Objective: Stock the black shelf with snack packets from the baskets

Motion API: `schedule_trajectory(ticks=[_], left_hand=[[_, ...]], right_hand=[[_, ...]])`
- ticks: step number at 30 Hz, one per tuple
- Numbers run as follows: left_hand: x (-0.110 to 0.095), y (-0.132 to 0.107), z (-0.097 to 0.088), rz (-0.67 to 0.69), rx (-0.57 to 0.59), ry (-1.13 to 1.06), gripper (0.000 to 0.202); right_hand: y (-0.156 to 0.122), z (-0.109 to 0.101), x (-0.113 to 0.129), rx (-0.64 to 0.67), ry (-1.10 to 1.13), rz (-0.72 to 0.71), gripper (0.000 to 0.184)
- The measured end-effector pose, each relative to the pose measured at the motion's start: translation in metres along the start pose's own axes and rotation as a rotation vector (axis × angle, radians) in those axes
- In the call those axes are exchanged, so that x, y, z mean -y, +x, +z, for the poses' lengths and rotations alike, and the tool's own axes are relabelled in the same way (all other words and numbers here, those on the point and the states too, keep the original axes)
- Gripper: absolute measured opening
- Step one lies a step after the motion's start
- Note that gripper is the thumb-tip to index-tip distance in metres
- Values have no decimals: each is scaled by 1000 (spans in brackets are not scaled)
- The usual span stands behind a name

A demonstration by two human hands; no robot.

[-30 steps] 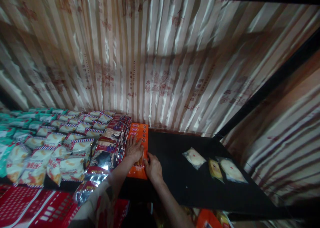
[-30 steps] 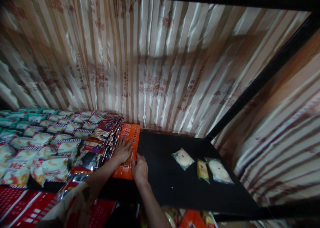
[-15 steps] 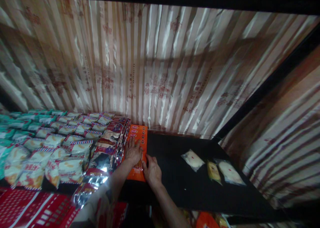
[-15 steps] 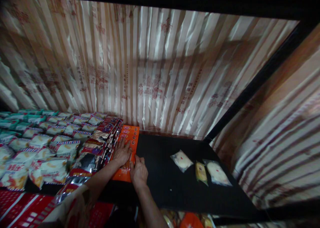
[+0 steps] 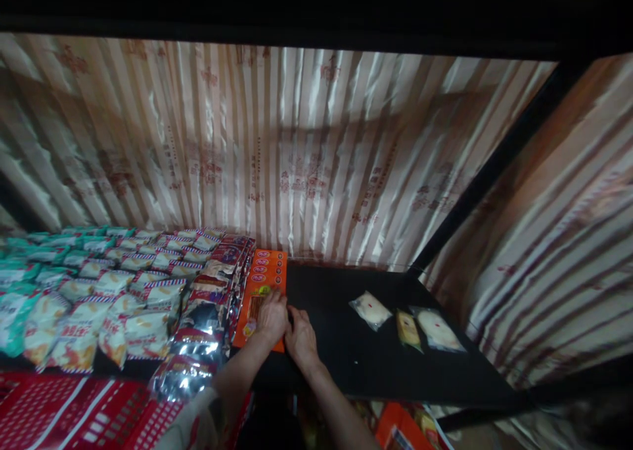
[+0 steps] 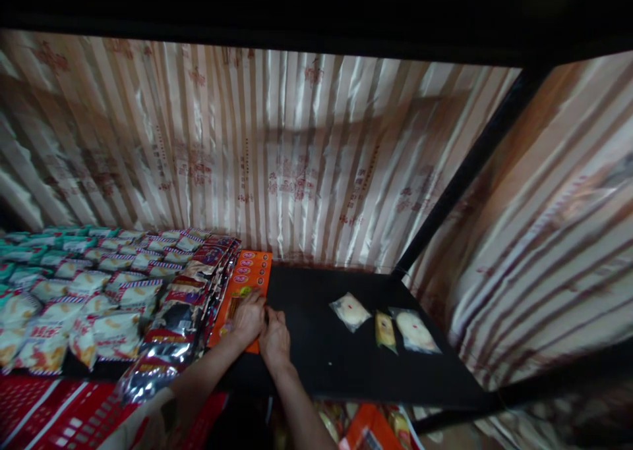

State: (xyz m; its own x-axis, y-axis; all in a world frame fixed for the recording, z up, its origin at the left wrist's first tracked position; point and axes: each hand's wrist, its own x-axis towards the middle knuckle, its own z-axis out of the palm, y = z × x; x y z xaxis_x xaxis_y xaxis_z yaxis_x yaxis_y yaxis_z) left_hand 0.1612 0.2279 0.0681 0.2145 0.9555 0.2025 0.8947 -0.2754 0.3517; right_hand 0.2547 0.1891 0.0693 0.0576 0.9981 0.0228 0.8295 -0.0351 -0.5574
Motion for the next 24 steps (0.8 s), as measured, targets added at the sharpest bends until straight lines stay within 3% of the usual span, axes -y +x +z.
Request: schedule_trajectory(ticks=[8, 16, 20, 24], left_hand=[[-41, -42, 6, 0, -4, -137, 32], [-83, -100, 15, 95, -24, -207, 34], [-105, -140, 38, 150, -61, -272, 37], [-125, -182, 73, 168, -48, -299, 43]], right_hand=[[-30, -8, -36, -85, 80, -147, 32], [-85, -31, -77, -84, 124, -229, 26], [-121, -43, -107, -40, 103, -240, 28], [-151, -56, -139, 154, -14, -207, 30]])
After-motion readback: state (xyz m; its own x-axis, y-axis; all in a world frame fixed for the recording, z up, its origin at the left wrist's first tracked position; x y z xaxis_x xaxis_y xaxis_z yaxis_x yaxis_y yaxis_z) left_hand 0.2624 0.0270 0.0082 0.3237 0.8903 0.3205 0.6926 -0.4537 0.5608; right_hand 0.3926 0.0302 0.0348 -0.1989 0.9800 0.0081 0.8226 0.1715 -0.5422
